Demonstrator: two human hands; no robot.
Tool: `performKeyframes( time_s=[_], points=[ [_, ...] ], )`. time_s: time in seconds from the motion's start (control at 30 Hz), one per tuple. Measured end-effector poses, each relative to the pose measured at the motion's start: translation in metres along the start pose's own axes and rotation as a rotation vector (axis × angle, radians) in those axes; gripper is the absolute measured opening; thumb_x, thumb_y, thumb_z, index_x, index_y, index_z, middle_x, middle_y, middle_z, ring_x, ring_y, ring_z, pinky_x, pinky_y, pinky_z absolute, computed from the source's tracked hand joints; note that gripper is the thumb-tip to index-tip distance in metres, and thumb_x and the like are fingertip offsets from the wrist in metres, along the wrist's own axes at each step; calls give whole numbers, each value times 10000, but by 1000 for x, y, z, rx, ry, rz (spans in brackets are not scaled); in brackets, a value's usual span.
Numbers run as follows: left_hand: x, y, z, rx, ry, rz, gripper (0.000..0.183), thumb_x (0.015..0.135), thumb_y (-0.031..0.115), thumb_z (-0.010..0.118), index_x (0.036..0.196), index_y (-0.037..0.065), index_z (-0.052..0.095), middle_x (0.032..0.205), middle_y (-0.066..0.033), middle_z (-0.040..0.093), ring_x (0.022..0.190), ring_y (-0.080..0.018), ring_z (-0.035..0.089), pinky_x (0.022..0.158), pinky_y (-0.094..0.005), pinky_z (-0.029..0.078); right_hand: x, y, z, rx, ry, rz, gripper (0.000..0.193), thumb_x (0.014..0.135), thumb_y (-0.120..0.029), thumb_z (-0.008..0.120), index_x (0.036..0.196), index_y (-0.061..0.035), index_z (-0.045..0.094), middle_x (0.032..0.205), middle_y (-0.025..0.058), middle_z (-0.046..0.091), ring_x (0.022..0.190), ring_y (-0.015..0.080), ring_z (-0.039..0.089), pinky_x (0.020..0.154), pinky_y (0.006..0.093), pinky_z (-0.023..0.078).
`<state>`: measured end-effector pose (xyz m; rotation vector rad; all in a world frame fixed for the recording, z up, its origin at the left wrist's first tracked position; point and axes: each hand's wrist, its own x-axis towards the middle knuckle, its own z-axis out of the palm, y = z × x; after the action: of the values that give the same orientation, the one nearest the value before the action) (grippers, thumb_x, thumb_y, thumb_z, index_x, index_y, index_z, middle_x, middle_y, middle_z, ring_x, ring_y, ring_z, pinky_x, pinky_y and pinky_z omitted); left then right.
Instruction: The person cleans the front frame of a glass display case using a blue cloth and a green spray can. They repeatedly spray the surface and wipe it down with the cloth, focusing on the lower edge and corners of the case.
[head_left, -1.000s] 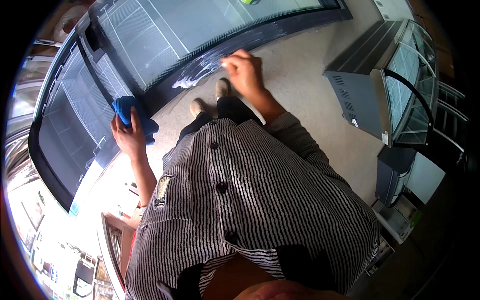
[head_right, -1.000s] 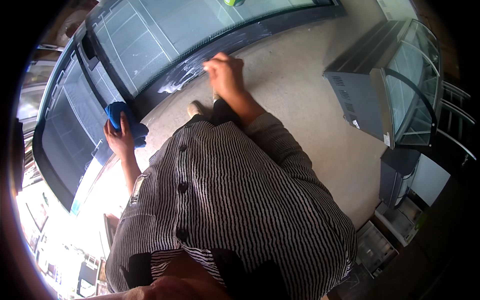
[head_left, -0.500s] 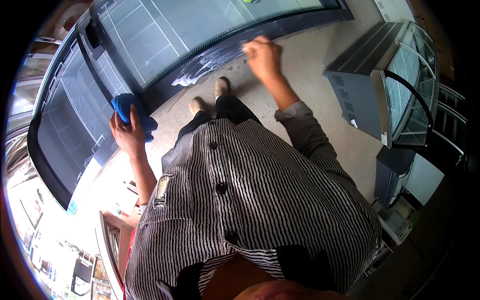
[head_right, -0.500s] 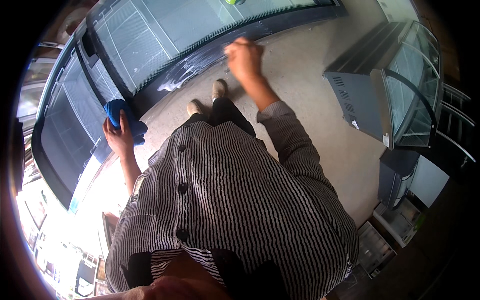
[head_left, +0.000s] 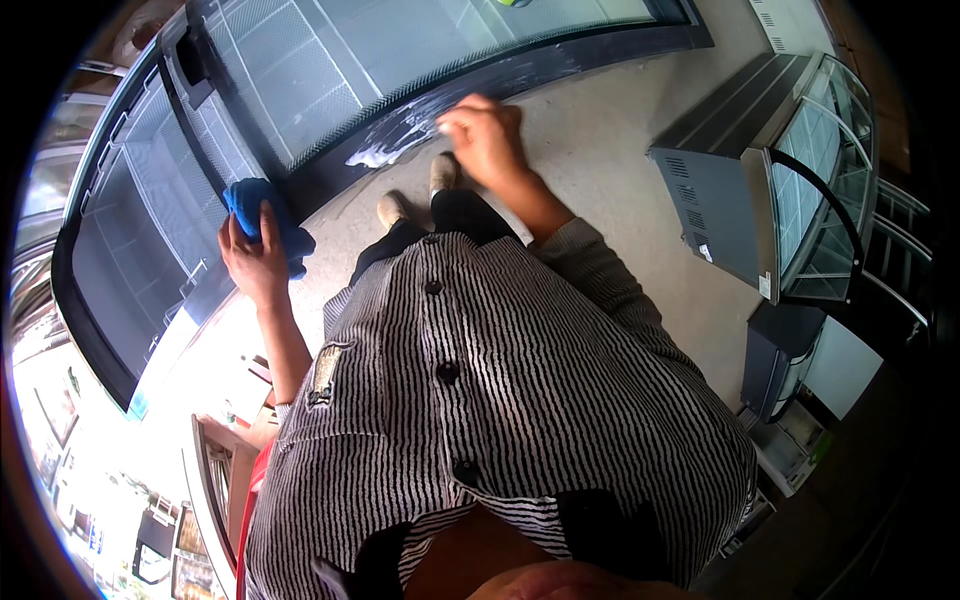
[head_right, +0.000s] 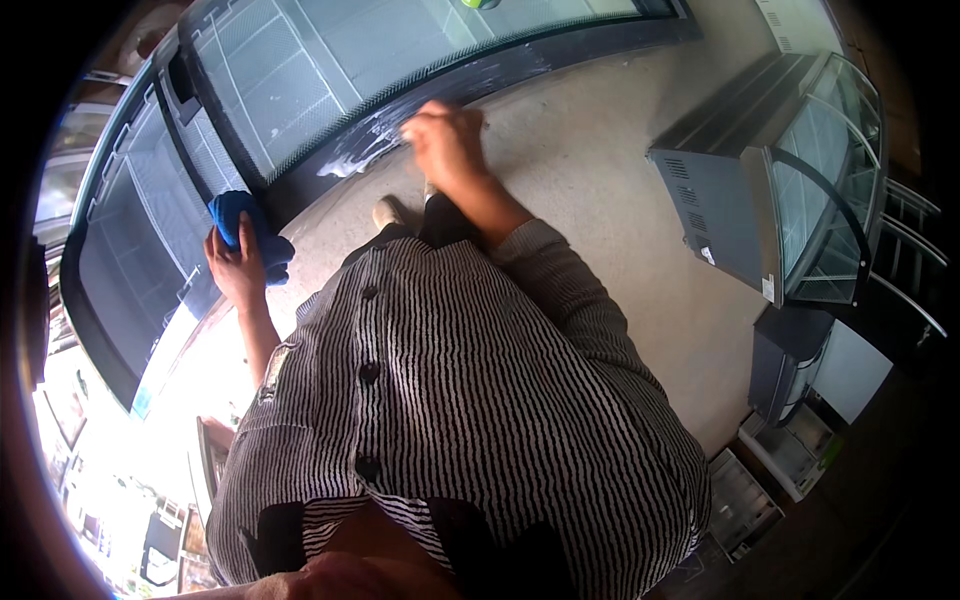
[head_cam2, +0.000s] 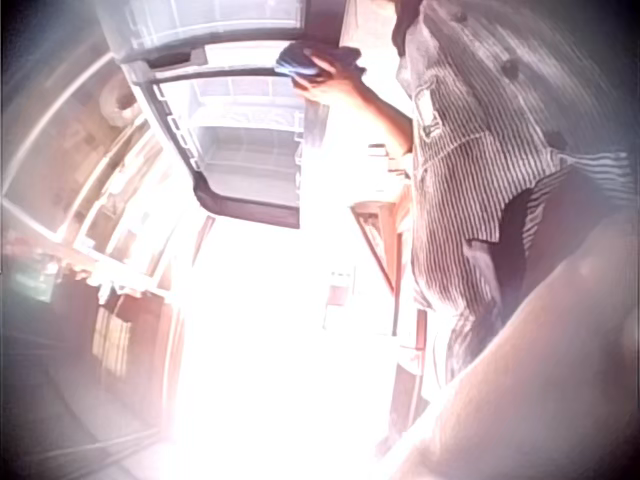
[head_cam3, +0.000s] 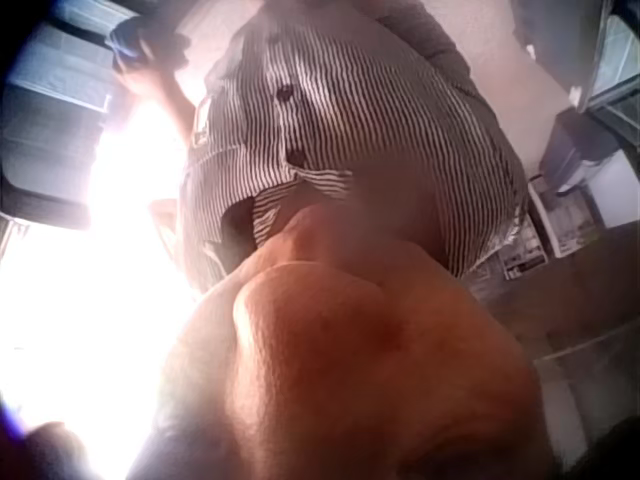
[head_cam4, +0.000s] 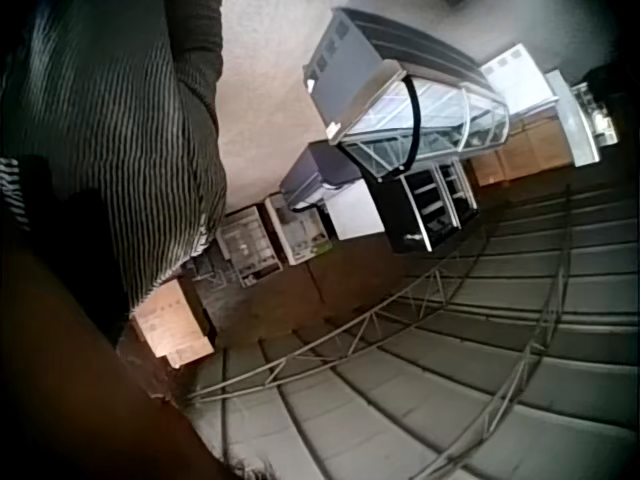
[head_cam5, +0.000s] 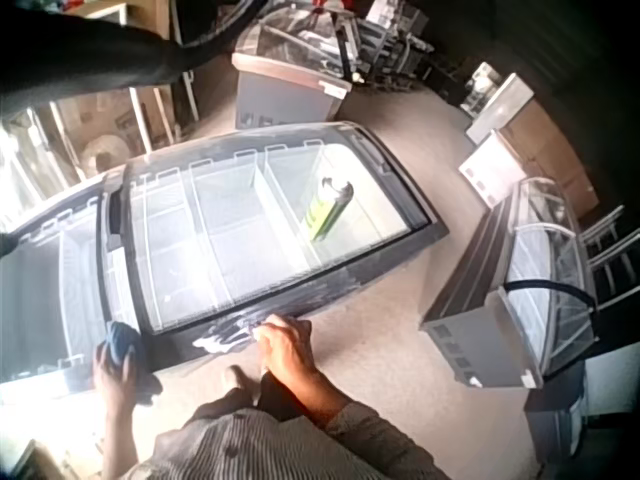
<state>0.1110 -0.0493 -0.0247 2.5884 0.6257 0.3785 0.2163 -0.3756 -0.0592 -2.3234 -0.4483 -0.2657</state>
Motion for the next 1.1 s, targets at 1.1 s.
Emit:
performKeyframes(
  time_s=[1.1],
  points=[
    [1, -11, 3, 39, -7, 4, 556, 900, 471, 677, 1200, 3, 655, 1201, -199, 623, 1092, -382, 623, 935, -429, 483, -2, 4, 10, 92, 34, 62, 76, 741, -17, 740, 790, -74, 732, 813, 59, 690, 753, 234, 674, 715, 354, 525]
  ],
)
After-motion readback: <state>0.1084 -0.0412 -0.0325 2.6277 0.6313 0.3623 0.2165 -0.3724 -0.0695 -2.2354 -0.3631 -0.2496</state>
